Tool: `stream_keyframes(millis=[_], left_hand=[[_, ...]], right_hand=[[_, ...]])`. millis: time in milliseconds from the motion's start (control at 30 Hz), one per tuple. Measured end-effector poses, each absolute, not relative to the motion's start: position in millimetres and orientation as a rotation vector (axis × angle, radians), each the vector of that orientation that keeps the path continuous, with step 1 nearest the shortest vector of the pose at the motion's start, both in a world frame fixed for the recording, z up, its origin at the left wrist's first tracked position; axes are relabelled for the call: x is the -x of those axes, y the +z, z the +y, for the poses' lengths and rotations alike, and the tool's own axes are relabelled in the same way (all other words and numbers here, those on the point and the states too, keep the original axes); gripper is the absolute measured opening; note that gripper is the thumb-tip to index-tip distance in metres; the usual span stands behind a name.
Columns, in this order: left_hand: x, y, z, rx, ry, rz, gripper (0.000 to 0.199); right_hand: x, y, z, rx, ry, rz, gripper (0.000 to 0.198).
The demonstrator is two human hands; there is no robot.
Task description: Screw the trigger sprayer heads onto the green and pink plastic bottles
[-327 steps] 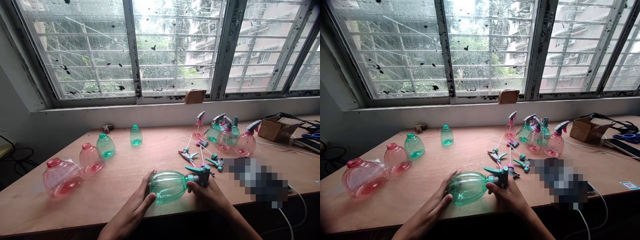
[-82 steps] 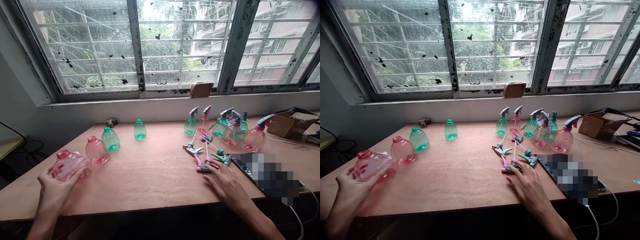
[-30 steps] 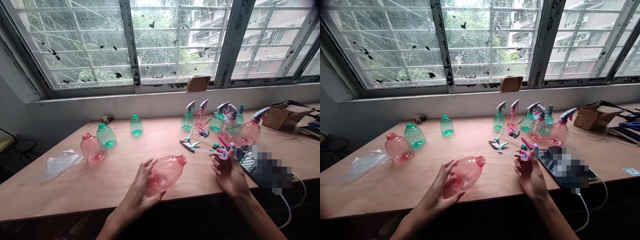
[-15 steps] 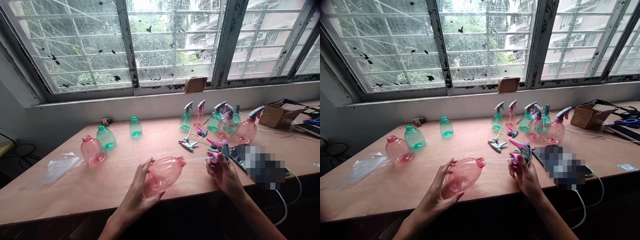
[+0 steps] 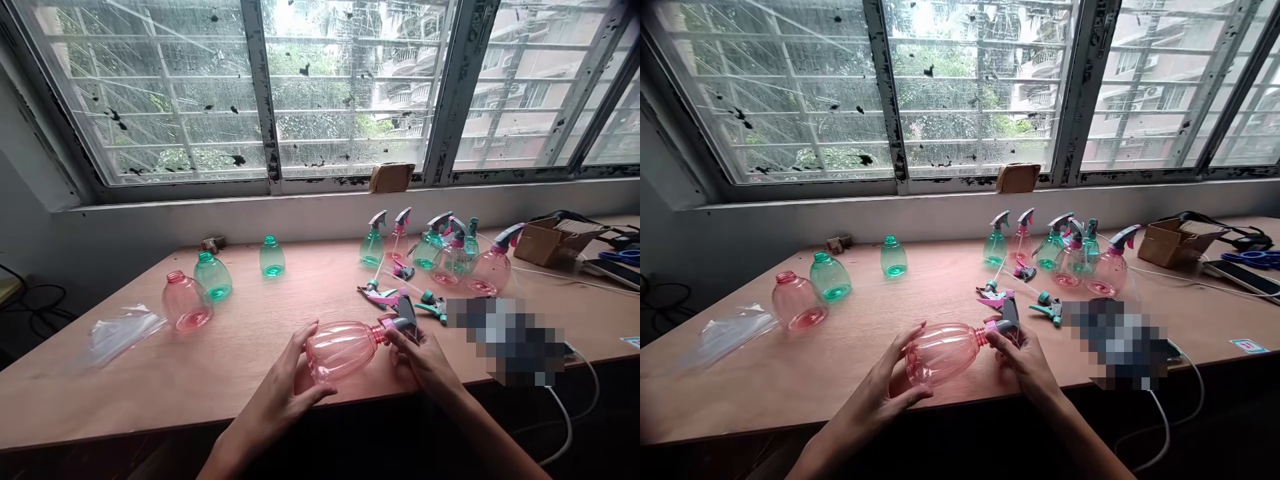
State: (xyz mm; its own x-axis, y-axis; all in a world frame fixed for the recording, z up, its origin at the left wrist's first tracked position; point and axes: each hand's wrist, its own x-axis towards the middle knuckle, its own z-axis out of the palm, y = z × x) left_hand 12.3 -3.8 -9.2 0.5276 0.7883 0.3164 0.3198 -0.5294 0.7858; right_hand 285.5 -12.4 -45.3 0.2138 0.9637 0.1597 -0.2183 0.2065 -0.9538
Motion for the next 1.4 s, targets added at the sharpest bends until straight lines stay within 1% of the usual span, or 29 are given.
stream_keyframes(millis=[200, 500, 600, 700, 833, 900, 1000, 1067, 1133, 1267, 1333, 1400], left_hand=[[-17.3, -7.0, 2.2, -1.872, 0.801, 0.797, 0.079], [-19.5, -2.9, 1.6, -2.113, 0.773, 0.871, 0.081], [-16.0, -3.5, -2.7, -2.166, 0.771, 0.877, 0.080], [-13.6, -4.8, -2.6, -2.098, 0.764, 0.867, 0.077], [-13.5, -7.8, 2.7, -1.964, 0.754, 0.846, 0.070], [-14.3, -9.0, 4.3, -1.989, 0.755, 0.849, 0.076], [-15.0, -8.5, 2.6, -2.079, 0.719, 0.899, 0.093], [-14.5, -6.7, 0.3, -2.110, 0.687, 0.930, 0.099], [-13.5, -4.8, -1.3, -2.093, 0.667, 0.907, 0.092], [-12.1, -3.1, -1.0, -2.006, 0.675, 0.903, 0.062], [-12.5, -2.3, -1.0, -1.990, 0.700, 0.914, 0.060], [-13.1, -1.0, -1.9, -2.008, 0.688, 0.901, 0.072]], right_hand=[[-288.5, -42.7, -14.6, 0.977, 1.125, -1.033, 0.034], [-291.1, -37.5, -17.8, 0.981, 0.958, -1.123, 0.024], [-291.7, -38.4, -19.2, 1.008, 0.970, -1.147, 0.024], [-291.1, -40.1, -18.9, 1.055, 1.019, -1.126, 0.033], [-290.1, -39.1, -19.1, 1.103, 1.021, -1.211, 0.039], [-289.9, -37.6, -19.7, 1.119, 1.017, -1.231, 0.043], [-289.8, -35.8, -20.3, 1.127, 1.028, -1.247, 0.046], [-289.5, -34.9, -20.6, 1.114, 1.026, -1.270, 0.046], [-289.1, -34.0, -21.0, 1.098, 1.024, -1.277, 0.045], [-288.8, -31.8, -22.1, 1.096, 1.031, -1.269, 0.043], [-288.9, -31.3, -22.7, 1.092, 1.035, -1.270, 0.045], [-289.1, -31.7, -23.2, 1.083, 1.043, -1.254, 0.046]])
